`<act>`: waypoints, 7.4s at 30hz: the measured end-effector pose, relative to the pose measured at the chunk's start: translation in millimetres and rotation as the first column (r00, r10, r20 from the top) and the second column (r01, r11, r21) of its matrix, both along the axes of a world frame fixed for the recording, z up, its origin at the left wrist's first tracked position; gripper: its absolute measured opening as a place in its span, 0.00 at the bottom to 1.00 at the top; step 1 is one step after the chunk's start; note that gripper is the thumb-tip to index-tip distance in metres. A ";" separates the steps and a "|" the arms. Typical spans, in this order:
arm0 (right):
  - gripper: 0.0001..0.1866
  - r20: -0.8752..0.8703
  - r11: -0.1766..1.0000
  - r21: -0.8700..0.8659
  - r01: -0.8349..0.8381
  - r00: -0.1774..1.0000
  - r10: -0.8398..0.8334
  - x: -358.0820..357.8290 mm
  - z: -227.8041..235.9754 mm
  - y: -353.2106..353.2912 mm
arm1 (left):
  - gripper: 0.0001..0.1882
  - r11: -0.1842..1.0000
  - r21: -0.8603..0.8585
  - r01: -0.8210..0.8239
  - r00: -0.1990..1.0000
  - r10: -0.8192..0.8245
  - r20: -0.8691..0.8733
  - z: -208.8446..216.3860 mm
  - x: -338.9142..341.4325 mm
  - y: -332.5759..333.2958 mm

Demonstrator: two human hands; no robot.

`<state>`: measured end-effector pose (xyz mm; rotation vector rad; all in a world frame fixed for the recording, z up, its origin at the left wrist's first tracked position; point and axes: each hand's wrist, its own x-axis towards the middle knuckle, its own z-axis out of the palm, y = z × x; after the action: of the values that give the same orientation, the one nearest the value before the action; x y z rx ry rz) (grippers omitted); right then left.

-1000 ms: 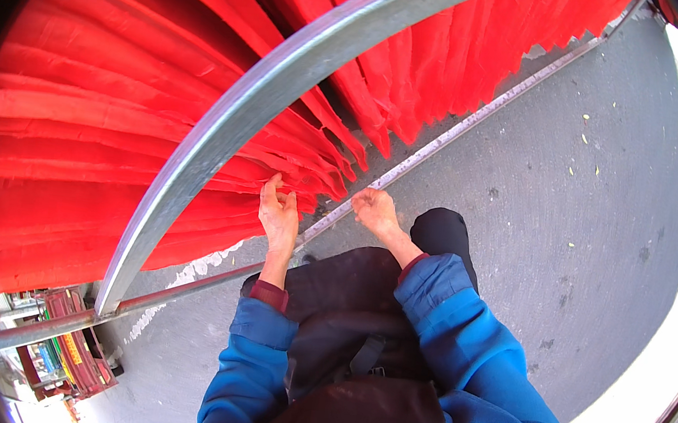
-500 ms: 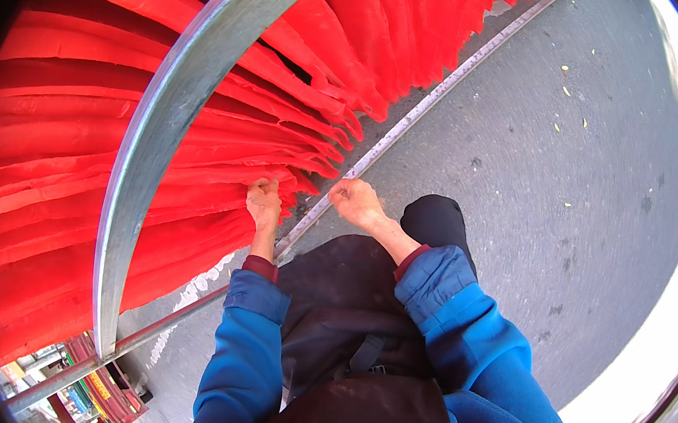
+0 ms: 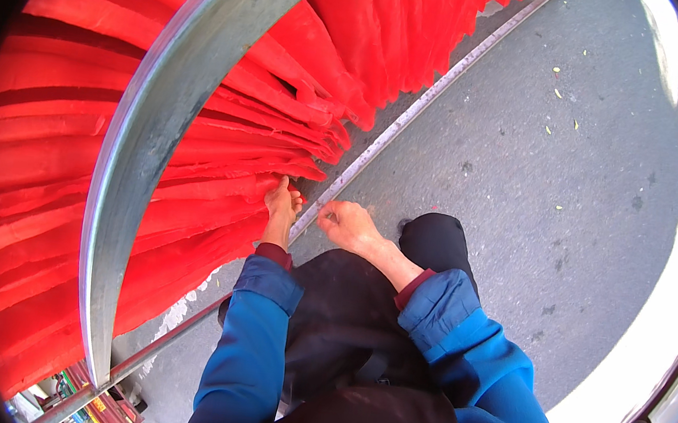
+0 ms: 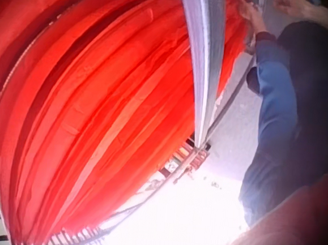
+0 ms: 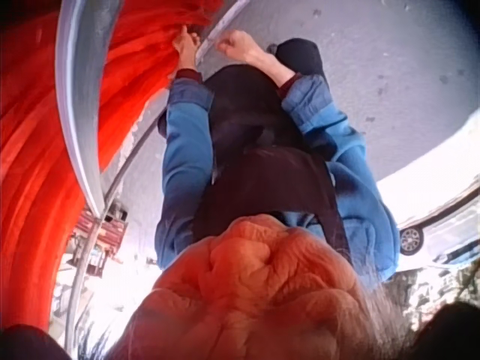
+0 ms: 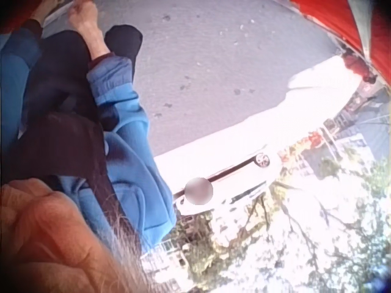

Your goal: The person ties white strings to the bottom edge of a red fabric canopy, then folds the fabric along a metal frame and secures it with bamboo rods. The work is performed outdoors on a paved surface.

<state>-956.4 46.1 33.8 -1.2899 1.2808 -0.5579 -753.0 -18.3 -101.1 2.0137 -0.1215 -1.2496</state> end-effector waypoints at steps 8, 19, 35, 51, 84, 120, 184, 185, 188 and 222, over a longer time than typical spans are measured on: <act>0.10 0.044 0.999 0.034 -0.015 0.999 0.014 -2.7 5.3 -3.3 | 0.17 0.924 0.186 0.334 0.641 -0.367 0.674 -45.3 19.9 15.1; 0.09 0.051 0.997 0.066 -0.035 0.998 0.031 -1.8 6.8 -4.0 | 0.18 0.498 0.656 0.567 -0.056 -0.771 0.634 -60.1 43.9 58.6; 0.11 -0.026 0.996 0.053 -0.069 0.997 0.070 6.1 3.0 -3.7 | 0.12 0.596 0.274 0.755 0.331 -0.707 0.626 11.7 32.6 118.6; 0.08 0.602 0.914 -0.159 0.374 0.771 -0.210 5.8 152.5 -24.8 | 0.11 0.191 -0.314 0.930 0.287 0.159 0.945 360.0 -25.9 113.1; 0.12 0.376 0.828 -0.559 -0.033 0.881 0.289 69.1 321.4 -103.3 | 0.05 0.592 -0.502 0.630 0.549 0.117 0.827 470.2 -1.2 31.7; 0.07 0.425 0.810 -0.586 0.014 0.857 0.292 66.0 325.3 -98.4 | 0.26 0.542 -0.483 0.688 0.371 0.310 0.876 481.3 -0.4 24.0; 0.15 0.539 0.572 -0.697 0.433 0.842 0.020 113.9 326.4 -103.5 | 0.12 0.414 -0.706 0.575 0.369 0.639 0.675 475.1 45.1 20.3; 0.15 0.548 0.553 -0.706 0.442 0.836 0.031 113.3 325.7 -104.2 | 0.12 0.438 -0.715 0.545 0.384 0.628 0.677 474.6 47.7 21.9; 0.14 0.560 0.539 -0.699 0.470 0.829 0.003 113.6 324.4 -105.6 | 0.12 0.439 -0.727 0.528 0.380 0.644 0.664 472.5 50.9 24.7; 0.21 0.441 0.374 -0.823 0.428 0.896 -0.053 112.2 380.8 -117.5 | 0.12 0.378 -0.671 0.638 0.267 0.708 0.654 552.7 57.2 16.2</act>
<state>-844.1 -71.4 414.6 -1.7531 0.8141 -1.8440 -695.8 -2.1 451.6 1.2227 -1.1443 0.5383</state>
